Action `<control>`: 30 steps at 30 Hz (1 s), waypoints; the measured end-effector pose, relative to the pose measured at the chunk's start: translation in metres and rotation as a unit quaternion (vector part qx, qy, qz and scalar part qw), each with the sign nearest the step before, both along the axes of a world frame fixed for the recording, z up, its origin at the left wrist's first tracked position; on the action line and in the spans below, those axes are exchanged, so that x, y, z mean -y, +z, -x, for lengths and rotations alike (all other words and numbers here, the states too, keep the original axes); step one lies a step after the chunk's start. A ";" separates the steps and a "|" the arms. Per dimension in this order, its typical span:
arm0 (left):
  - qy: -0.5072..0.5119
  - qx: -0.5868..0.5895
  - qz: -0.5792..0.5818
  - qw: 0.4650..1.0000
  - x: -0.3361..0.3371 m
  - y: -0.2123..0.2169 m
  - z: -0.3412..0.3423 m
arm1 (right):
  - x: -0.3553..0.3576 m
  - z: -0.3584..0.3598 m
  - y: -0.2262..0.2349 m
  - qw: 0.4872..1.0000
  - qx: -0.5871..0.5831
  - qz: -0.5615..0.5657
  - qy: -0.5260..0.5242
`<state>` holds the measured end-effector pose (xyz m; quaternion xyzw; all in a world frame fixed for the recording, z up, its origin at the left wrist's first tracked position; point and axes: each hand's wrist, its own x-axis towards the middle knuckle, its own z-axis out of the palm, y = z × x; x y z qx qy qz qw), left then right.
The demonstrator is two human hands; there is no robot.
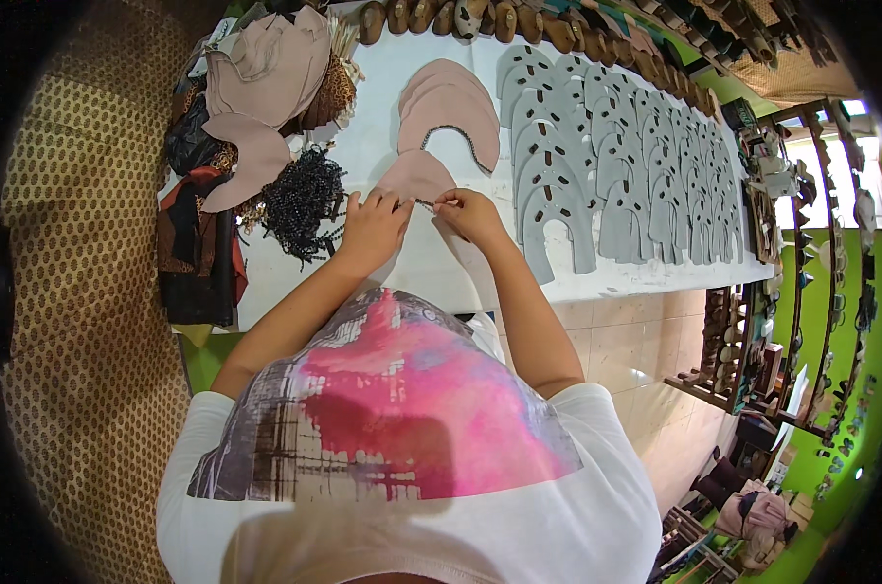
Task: Arranging shoe upper components and attaching decorative black trim to them at a factory workstation.
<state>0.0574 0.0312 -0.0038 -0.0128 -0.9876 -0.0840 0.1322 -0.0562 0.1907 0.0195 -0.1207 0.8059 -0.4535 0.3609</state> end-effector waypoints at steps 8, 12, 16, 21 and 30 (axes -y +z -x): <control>-0.002 0.006 0.009 1.000 0.001 0.000 0.001 | -0.007 -0.007 -0.005 0.958 -0.274 -0.080 0.030; -0.004 0.006 0.004 1.000 0.002 0.001 -0.001 | -0.002 -0.011 0.013 0.944 -0.279 -0.172 0.038; -0.004 0.005 0.000 1.000 0.001 0.002 0.000 | 0.000 -0.011 0.009 0.947 -0.258 -0.192 0.010; -0.007 0.007 -0.009 1.000 0.003 0.007 0.000 | -0.004 -0.013 0.002 0.962 -0.252 -0.104 0.033; -0.010 0.067 -0.074 0.995 0.007 0.015 0.003 | -0.003 -0.015 -0.002 0.947 -0.303 -0.101 0.028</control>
